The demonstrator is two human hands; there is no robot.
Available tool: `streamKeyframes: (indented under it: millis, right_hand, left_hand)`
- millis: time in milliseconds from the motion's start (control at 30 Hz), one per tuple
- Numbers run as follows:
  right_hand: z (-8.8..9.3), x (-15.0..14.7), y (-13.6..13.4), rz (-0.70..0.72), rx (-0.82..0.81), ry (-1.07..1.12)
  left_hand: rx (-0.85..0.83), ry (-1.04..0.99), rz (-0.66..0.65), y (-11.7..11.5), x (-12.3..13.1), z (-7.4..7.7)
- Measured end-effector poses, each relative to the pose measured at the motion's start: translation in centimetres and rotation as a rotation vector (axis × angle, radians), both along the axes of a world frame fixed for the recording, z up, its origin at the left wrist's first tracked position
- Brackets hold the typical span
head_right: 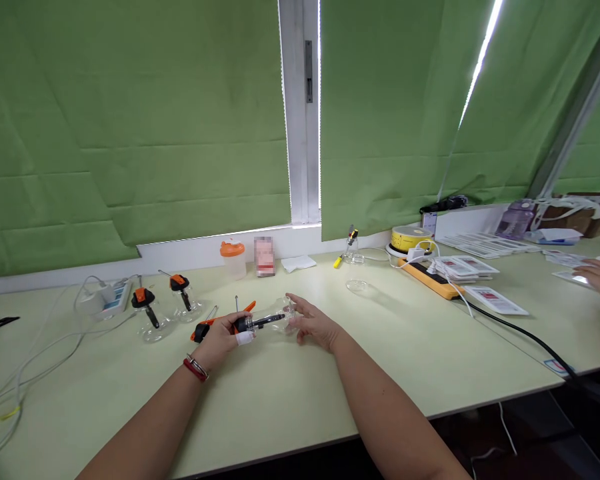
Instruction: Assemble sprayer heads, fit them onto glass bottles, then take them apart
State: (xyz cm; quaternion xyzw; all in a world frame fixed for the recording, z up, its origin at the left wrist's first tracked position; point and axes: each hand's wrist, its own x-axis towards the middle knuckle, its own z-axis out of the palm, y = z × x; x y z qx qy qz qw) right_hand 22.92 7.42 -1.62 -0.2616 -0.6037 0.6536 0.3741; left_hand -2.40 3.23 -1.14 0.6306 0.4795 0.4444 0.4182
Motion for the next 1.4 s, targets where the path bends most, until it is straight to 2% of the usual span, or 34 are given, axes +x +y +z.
streamKeyframes:
  millis: [133, 400, 733, 1067, 1300, 1400]
  right_hand:
    - [0.1, 0.2, 0.1, 0.001, 0.005, -0.033]
    - [-1.1, -0.5, 1.0, -0.045, -0.055, -0.185]
    - [-0.1, 0.0, 0.0, 0.007, -0.007, 0.006]
    - [-1.1, -0.5, 0.9, -0.057, -0.028, -0.185]
    - [-0.2, 0.4, 0.1, 0.0, -0.004, 0.0]
    - [0.0, 0.5, 0.0, 0.028, -0.008, 0.016]
  left_hand:
    - [0.006, -0.005, -0.011, 0.0, 0.0, -0.1]
    - [-0.017, 0.012, -0.031, -0.2, 0.2, 0.0]
    - [-0.017, 0.021, 0.027, 0.3, -0.6, -0.3]
    - [-0.011, 0.028, -0.006, 0.0, -0.2, -0.1]
    - [-0.014, 0.029, -0.004, 0.1, -0.4, 0.0]
    - [-0.009, 0.031, -0.007, 0.0, -0.4, 0.0]
